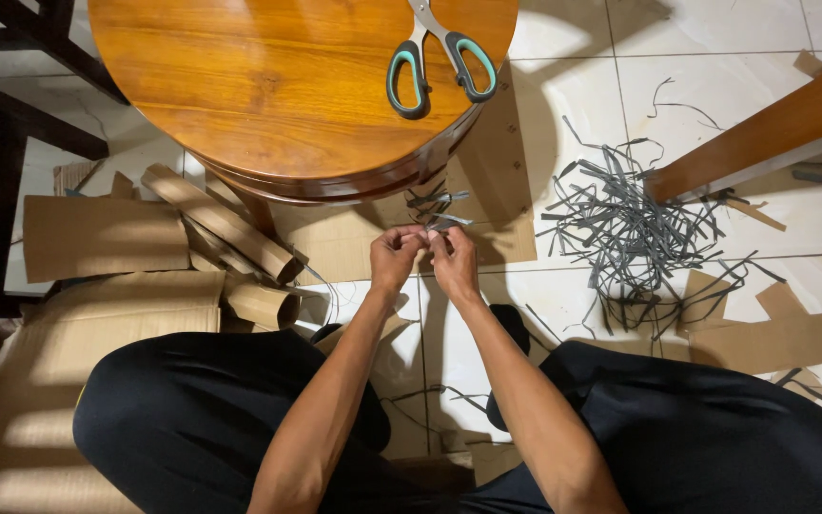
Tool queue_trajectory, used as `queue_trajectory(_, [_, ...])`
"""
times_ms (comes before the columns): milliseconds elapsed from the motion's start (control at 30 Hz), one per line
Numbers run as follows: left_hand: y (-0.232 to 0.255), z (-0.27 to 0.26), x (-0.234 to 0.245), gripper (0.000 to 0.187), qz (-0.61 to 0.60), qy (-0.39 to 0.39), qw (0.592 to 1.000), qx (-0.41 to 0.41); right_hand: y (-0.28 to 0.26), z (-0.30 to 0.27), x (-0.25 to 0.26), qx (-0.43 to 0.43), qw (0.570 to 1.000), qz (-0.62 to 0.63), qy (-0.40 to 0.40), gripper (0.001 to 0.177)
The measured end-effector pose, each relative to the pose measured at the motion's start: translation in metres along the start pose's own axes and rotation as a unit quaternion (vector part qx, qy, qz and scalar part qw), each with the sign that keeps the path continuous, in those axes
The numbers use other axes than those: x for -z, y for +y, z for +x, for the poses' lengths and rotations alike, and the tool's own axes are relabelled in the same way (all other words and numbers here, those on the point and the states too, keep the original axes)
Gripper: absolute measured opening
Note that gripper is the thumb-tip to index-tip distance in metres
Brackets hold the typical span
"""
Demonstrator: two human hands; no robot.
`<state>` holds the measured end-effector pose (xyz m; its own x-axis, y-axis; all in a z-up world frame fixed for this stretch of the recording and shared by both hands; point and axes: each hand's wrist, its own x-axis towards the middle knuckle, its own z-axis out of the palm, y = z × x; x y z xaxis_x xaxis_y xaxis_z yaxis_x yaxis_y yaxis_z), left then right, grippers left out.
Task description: Wrapping a wooden table leg with cardboard and securing it with plastic ties
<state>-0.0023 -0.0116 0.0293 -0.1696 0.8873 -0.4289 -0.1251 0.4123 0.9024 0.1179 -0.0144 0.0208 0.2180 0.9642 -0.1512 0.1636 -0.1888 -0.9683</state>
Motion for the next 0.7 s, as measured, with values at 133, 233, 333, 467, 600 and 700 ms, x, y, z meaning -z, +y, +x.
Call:
queue_trajectory(133, [-0.022,0.017,0.002,0.022,0.053,0.001,0.999,-0.014,0.008,0.006,-0.002,0.003,1.0,-0.001,-0.018,0.011])
queue_trajectory(233, [-0.031,0.023,0.002,0.021,0.068,0.003,0.998,-0.014,0.014,0.008,-0.001,-0.006,1.0,0.002,-0.022,0.013])
queue_trajectory(333, [-0.015,0.01,-0.001,0.023,0.079,0.011,0.997,-0.015,0.015,0.011,-0.002,-0.011,1.0,0.008,-0.019,0.016])
queue_trajectory(467, [0.002,-0.002,-0.004,0.024,0.092,0.029,0.995,-0.02,0.016,0.01,0.001,-0.013,1.0,0.016,-0.017,0.016])
queue_trajectory(600, [-0.007,0.005,-0.003,0.021,0.11,0.039,0.993,-0.029,0.014,0.011,0.001,-0.007,1.0,0.0,-0.017,0.016])
queue_trajectory(700, [-0.015,0.012,-0.003,0.019,0.128,0.048,0.99,-0.035,0.009,0.009,0.004,-0.009,1.0,-0.01,-0.014,0.015])
